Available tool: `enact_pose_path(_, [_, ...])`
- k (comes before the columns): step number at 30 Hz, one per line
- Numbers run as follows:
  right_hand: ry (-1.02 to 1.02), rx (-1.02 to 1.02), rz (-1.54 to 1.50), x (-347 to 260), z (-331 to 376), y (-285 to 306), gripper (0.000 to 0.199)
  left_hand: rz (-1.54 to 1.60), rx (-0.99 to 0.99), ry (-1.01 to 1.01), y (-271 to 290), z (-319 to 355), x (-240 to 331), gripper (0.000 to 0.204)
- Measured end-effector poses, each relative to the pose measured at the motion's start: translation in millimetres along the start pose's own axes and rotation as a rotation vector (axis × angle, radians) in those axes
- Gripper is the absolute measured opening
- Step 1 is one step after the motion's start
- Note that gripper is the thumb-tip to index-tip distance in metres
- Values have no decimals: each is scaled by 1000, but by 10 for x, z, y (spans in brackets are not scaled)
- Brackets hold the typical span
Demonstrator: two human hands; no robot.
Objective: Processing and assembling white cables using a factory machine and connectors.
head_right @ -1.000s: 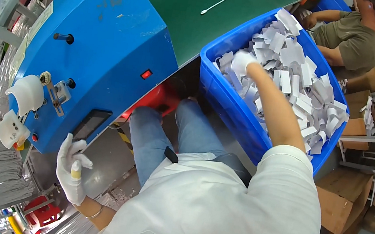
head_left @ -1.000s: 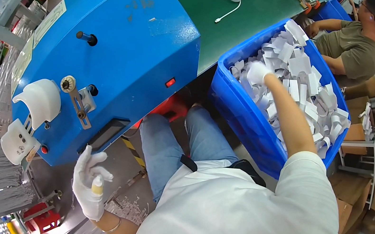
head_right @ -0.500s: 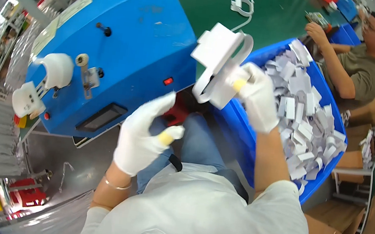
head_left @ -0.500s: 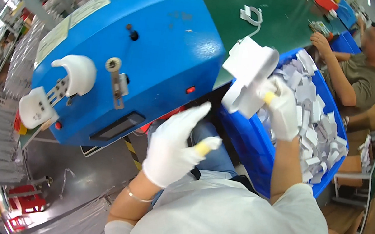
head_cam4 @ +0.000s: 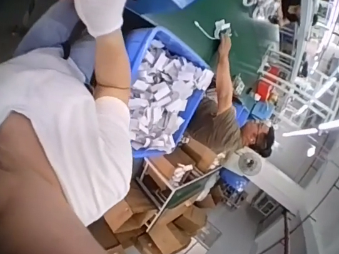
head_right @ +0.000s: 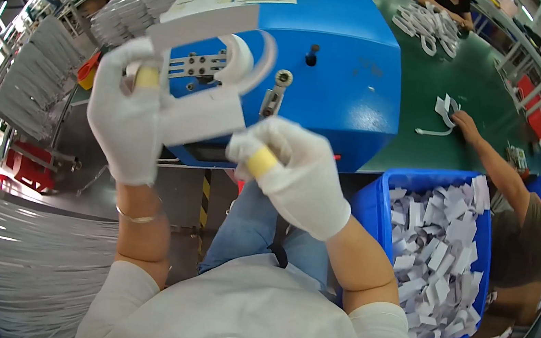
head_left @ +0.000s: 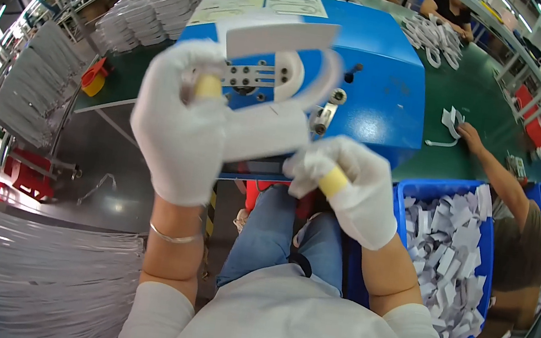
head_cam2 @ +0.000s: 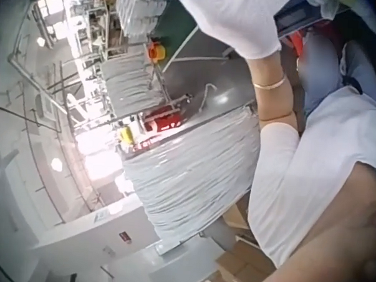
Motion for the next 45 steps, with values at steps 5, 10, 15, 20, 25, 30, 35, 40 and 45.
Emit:
enact_pose_path(5, [597,221,514,-359,-433,-117,11,-258,105,-162,226,-304,-79,11])
enact_pose_path(10, [560,188,414,-257,-764,-120,13,-460,14,56,258,-380,-120,12])
enact_pose_path(15, [397,38,342,-191,-864,-36,21,-63,-179,230,266,-487,-490,19])
enact_pose_path(20, [319,-47,363,-158,-976,23,21,344,-186,174,202,-402,-799,35])
enact_pose_path(25, [416,-45,309,-250,-1078,-84,25,450,9,451,135,360,-960,28])
enact_pose_path(30, [383,-124,487,-359,-1192,-300,19,712,-326,741,-89,453,-825,27])
enact_pose_path(35, [510,-69,745,-332,-1163,-380,19,724,-448,747,17,373,-913,23])
enact_pose_path(40, [736,162,921,-295,-636,-189,29,-146,221,65,1170,230,-1222,16])
enact_pose_path(45, [593,194,483,-235,-258,126,44,-428,1006,415,2970,126,-1099,31])
Point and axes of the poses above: each hand's wrist, its own z-axis away from the middle knuckle, its own y-axis out of the back of the hand, x = y × z, the point moved 3 cm from there along -z, towards the middle knuckle, and after that the axes turned 8 degrees about y, right-handed, at the moved point
